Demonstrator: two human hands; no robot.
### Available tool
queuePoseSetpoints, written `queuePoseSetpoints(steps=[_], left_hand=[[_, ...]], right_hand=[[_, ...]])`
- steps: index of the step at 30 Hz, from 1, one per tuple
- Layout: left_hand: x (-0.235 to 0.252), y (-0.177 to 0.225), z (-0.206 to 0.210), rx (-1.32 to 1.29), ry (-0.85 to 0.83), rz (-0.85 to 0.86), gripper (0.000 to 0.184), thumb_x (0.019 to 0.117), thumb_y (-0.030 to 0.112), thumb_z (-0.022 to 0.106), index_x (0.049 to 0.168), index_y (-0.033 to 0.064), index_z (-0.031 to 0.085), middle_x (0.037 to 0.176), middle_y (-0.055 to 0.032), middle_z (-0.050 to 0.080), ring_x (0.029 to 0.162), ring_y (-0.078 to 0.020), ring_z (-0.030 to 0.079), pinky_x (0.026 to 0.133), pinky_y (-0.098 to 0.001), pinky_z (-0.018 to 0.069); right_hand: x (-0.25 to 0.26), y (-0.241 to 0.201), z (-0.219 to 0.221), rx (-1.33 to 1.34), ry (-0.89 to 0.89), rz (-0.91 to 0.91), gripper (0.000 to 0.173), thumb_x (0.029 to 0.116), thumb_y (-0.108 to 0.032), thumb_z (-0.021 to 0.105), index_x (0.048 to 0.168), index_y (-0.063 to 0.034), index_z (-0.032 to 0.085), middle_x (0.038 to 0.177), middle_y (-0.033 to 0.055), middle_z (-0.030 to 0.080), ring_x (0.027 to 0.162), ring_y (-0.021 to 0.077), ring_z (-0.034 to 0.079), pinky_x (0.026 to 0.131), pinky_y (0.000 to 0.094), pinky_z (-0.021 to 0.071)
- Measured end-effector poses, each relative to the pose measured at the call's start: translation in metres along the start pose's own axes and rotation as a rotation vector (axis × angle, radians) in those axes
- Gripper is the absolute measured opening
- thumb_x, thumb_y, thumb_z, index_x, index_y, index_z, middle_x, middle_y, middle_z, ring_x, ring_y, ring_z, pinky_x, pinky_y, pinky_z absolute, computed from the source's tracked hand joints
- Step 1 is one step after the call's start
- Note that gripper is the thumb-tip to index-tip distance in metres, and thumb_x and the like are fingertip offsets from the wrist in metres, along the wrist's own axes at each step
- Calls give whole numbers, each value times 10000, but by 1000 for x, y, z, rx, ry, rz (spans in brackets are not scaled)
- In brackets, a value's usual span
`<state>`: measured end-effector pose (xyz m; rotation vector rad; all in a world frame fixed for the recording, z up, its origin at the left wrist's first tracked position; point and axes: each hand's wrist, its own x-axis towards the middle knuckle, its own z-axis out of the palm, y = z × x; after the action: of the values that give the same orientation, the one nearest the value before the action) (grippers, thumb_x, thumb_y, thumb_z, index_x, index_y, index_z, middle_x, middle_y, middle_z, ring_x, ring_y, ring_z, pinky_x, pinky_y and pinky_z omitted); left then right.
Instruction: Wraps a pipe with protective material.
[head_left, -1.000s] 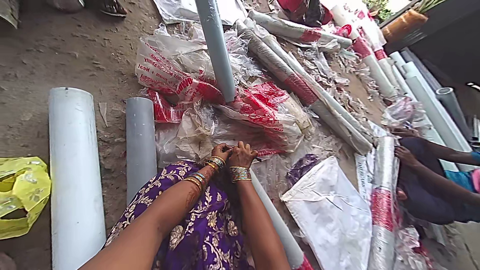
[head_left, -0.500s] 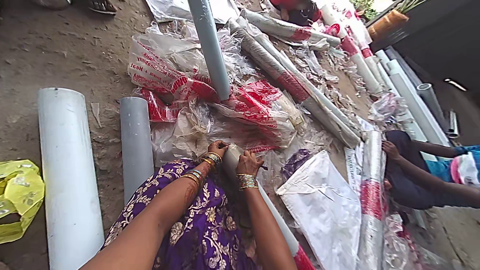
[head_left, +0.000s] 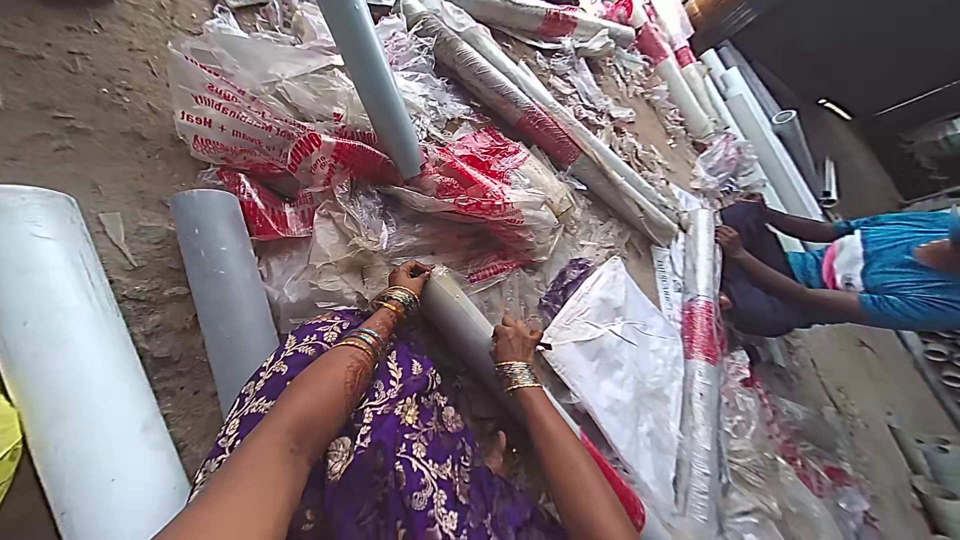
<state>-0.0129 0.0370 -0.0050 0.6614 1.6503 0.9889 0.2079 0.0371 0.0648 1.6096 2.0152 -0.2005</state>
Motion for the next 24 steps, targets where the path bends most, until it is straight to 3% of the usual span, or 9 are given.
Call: queuePoseSetpoints(steps=[9,15,20,24], left_hand=[[1,-1,0,50,12,15,212,995,22,653,1181,-77,673,1209,-251,679,1160,-324,640,1057,-462,464],[-2,7,-4,125,-35,-5,247,1028,63,612,1241,-56,656,1274,-242,661,1213,-319,626,1087,-446,447],[-1,13,1,256,-51,56,308,1050,74,555,1332,-32,616,1337,-252,632,1279,-349,596,1124,-462,422],[-10,0,5,398,28,183,310,1048,78,535,1319,-45,623,1355,-299,603,1253,-412,599,1100,-534,425]], right_hand=[[-22,48,22,-30,-65,70,259,914,-58,652,1150,-38,754,1361,132,651,1309,378,551,1060,700,307],[-43,77,46,-13,-30,127,254,913,-25,645,1143,-11,753,1325,159,669,1294,403,561,1044,697,323],[-64,122,11,98,-148,239,248,991,-164,628,1195,-105,757,1325,157,657,1276,365,575,1084,662,313],[-106,172,-34,339,-189,276,288,1015,-220,620,1240,-69,718,1295,222,672,1267,409,587,1067,676,358]])
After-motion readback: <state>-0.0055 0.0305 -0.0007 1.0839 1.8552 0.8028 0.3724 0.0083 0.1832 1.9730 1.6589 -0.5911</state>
